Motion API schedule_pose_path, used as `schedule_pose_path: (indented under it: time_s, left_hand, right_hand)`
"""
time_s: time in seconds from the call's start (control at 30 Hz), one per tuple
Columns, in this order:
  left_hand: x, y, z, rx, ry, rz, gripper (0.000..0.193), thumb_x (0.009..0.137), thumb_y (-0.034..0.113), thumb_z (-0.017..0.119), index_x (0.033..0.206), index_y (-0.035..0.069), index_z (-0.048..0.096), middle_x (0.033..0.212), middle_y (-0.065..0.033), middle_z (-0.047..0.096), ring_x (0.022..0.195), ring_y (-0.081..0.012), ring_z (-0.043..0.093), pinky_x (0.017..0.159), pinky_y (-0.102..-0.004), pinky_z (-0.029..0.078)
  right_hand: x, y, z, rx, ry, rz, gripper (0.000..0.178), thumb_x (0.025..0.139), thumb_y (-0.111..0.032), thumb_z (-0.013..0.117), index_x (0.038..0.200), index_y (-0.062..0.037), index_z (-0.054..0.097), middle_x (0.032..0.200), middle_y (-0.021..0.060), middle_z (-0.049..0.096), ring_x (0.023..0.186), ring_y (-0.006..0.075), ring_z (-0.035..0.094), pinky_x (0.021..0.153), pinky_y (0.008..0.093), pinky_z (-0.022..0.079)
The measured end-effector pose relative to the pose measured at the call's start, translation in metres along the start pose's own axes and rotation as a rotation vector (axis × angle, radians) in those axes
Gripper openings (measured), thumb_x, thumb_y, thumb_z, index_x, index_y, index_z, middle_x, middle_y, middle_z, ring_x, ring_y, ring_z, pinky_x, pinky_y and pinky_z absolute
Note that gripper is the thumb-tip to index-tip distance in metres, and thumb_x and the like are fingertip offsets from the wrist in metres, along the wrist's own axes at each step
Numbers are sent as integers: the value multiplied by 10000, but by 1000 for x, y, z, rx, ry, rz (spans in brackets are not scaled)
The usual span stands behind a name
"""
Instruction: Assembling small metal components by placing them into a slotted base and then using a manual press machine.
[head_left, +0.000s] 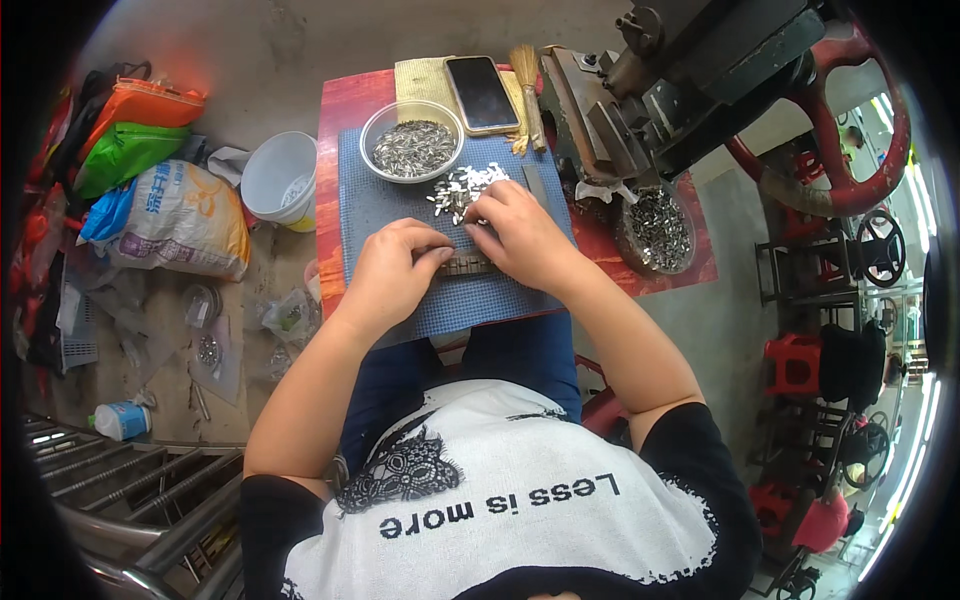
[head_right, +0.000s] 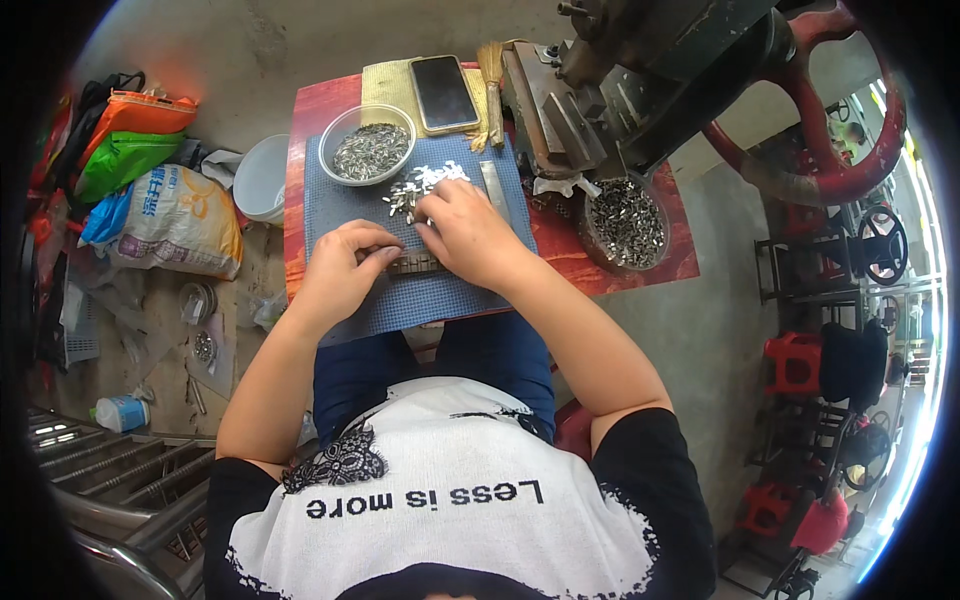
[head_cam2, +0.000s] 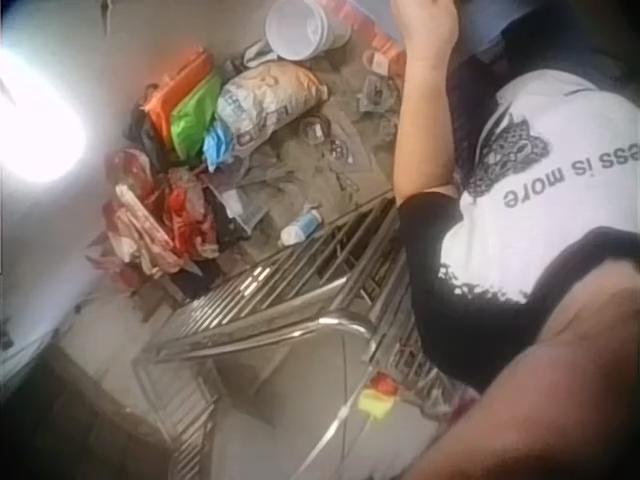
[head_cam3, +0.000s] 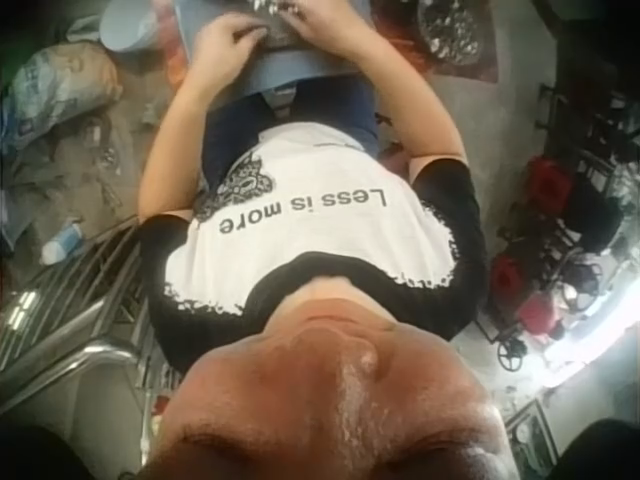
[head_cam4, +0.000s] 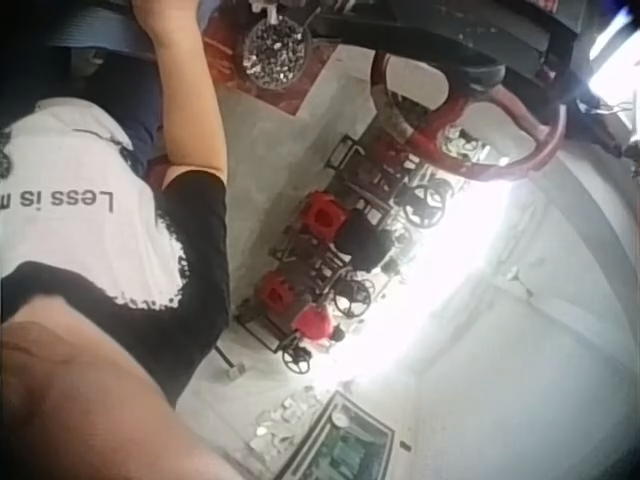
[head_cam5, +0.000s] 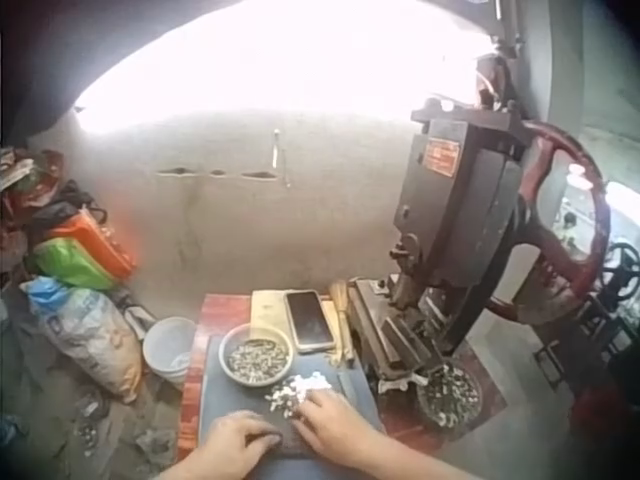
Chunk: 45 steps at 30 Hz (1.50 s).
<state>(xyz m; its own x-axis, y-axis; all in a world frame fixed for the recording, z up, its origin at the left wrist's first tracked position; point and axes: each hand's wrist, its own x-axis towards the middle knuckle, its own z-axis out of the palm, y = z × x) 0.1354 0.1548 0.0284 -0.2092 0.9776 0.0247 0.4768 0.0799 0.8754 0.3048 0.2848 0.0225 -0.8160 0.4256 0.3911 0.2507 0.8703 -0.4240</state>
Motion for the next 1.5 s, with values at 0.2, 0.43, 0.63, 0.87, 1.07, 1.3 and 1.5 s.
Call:
schedule_pose_path:
  time_s: [0.2, 0.43, 0.63, 0.87, 1.07, 1.3, 1.5]
  left_hand:
    - [-10, -4, -8, 68, -6, -15, 295, 771, 126, 804, 1037, 19, 734, 1027, -137, 670, 945, -298, 635, 865, -376, 517]
    - [-17, -10, 7, 253, 78, 187, 282, 708, 132, 834, 950, 27, 731, 977, -112, 664, 979, -323, 597, 894, -403, 482]
    - [-23, -12, 5, 243, 191, 198, 208, 722, 108, 812, 895, 29, 727, 933, -107, 656, 953, -326, 592, 855, -413, 480]
    - [6, 3, -27, 329, 281, 250, 416, 758, 117, 800, 1141, 2, 688, 996, -133, 655, 958, -278, 618, 823, -370, 504]
    - [83, 12, -72, 714, 237, 176, 393, 775, 171, 786, 1117, -2, 698, 1032, -151, 704, 1041, -335, 609, 924, -439, 479]
    - [130, 8, -52, 1070, -173, 47, 280, 783, 230, 791, 932, 0, 733, 1030, -169, 727, 1091, -336, 619, 930, -452, 456]
    - [131, 1, -47, 585, -87, 50, 327, 775, 230, 785, 1053, 58, 767, 1028, -155, 725, 1074, -341, 624, 964, -426, 423]
  right_hand:
    - [-18, -15, -16, 124, -139, -92, 155, 808, -67, 737, 929, -21, 652, 990, 126, 598, 970, 324, 587, 869, 412, 477]
    - [-26, -19, -12, 132, -77, -51, 120, 807, -39, 730, 913, -13, 679, 954, 115, 641, 924, 315, 623, 828, 408, 503]
    - [-36, -4, -21, 233, 126, 178, 106, 841, -57, 735, 909, 7, 685, 921, 132, 673, 898, 288, 641, 794, 367, 512]
    - [-50, -4, -4, 151, 210, 168, 223, 819, -169, 769, 831, -38, 589, 884, 103, 577, 902, 317, 546, 791, 399, 434]
    - [-51, -4, -3, 247, 282, 221, 190, 856, -151, 739, 827, -23, 602, 848, 112, 598, 860, 318, 560, 768, 388, 450]
    - [-53, -8, -5, 254, 300, 253, 160, 876, -139, 716, 841, -14, 622, 857, 123, 612, 856, 321, 567, 758, 391, 459]
    - [-51, -7, -5, 246, 293, 252, 153, 885, -132, 708, 839, -12, 624, 845, 120, 613, 849, 310, 573, 757, 383, 461]
